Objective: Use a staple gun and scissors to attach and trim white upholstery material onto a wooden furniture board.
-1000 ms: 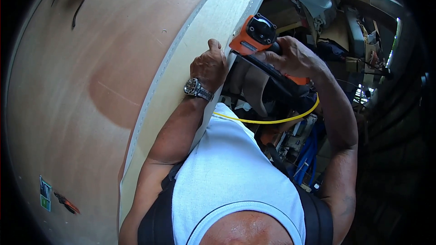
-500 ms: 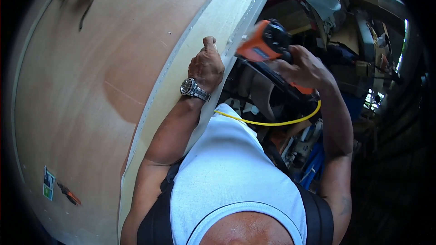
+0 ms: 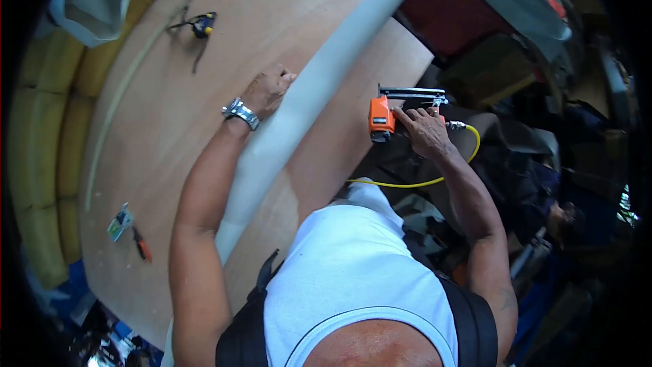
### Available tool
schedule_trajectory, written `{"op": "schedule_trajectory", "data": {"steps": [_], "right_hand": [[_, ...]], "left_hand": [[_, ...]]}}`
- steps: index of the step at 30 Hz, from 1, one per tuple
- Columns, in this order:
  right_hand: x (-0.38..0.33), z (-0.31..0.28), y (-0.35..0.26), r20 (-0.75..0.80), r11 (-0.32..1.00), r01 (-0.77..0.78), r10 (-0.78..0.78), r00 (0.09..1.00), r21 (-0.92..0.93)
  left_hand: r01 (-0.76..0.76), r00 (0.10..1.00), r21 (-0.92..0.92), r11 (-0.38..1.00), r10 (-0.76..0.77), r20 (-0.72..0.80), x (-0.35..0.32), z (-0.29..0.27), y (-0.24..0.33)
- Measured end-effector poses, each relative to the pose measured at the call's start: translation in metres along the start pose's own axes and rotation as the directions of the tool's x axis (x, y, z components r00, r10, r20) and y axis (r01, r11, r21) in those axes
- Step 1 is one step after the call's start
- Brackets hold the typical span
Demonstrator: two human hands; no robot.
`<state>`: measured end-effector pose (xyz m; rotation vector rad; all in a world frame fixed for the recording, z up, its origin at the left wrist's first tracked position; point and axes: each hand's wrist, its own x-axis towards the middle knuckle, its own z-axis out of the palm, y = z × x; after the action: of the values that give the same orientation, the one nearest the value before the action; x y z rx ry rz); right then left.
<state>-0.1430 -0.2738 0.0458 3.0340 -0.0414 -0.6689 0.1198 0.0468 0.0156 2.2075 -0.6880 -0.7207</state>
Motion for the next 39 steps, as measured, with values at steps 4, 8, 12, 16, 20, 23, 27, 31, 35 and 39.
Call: {"op": "schedule_trajectory", "data": {"steps": [4, 8, 12, 16, 20, 23, 27, 31, 35, 39], "right_hand": [[0.05, 0.057, 0.02, -0.246, 0.955, 0.283, -0.253, 0.935, 0.09], [0.078, 0.072, 0.031, -0.271, 0.93, 0.352, -0.314, 0.91, 0.104], [0.075, 0.029, -0.006, -0.377, 0.928, 0.323, -0.237, 0.895, 0.183], [0.082, -0.026, -0.113, -0.652, 0.842, 0.498, -0.26, 0.712, 0.208], [0.095, -0.036, -0.183, -0.61, 0.907, 0.32, -0.093, 0.787, 0.273], [0.096, -0.025, -0.201, -0.682, 0.912, 0.283, -0.004, 0.732, 0.298], [0.1, -0.014, -0.208, -0.653, 0.938, 0.192, 0.046, 0.756, 0.288], [0.096, 0.03, -0.217, -0.74, 0.588, 0.46, 0.437, 0.511, 0.666], [0.097, 0.113, -0.252, -0.325, 0.273, 0.189, 0.878, 0.353, 0.943], [0.124, 0.154, -0.275, -0.332, 0.387, -0.13, 0.89, 0.314, 0.913]], "left_hand": [[0.067, 0.996, -0.062, 0.996, -0.071, -0.056, -0.011, -0.005, 0.007], [0.15, 0.984, -0.086, 0.985, -0.157, -0.086, -0.01, -0.001, 0.001], [0.209, 0.972, -0.138, 0.968, -0.221, -0.079, -0.01, 0.002, -0.015], [0.148, 0.98, -0.253, 0.956, -0.176, -0.093, -0.007, 0.006, -0.017], [0.024, 0.989, -0.098, 0.995, -0.038, -0.145, -0.01, 0.002, -0.004], [0.143, 0.985, -0.008, 0.99, -0.143, -0.1, -0.028, -0.005, 0.002], [0.106, 0.991, 0.216, 0.971, -0.086, -0.1, -0.064, -0.007, -0.001], [-0.049, 0.997, -0.193, 0.98, 0.036, -0.07, -0.07, 0.005, -0.012], [-0.098, 0.995, -0.436, 0.894, 0.093, -0.032, -0.072, 0.025, -0.022], [-0.311, 0.949, -0.248, 0.917, 0.312, -0.039, -0.08, 0.029, -0.02]]}}
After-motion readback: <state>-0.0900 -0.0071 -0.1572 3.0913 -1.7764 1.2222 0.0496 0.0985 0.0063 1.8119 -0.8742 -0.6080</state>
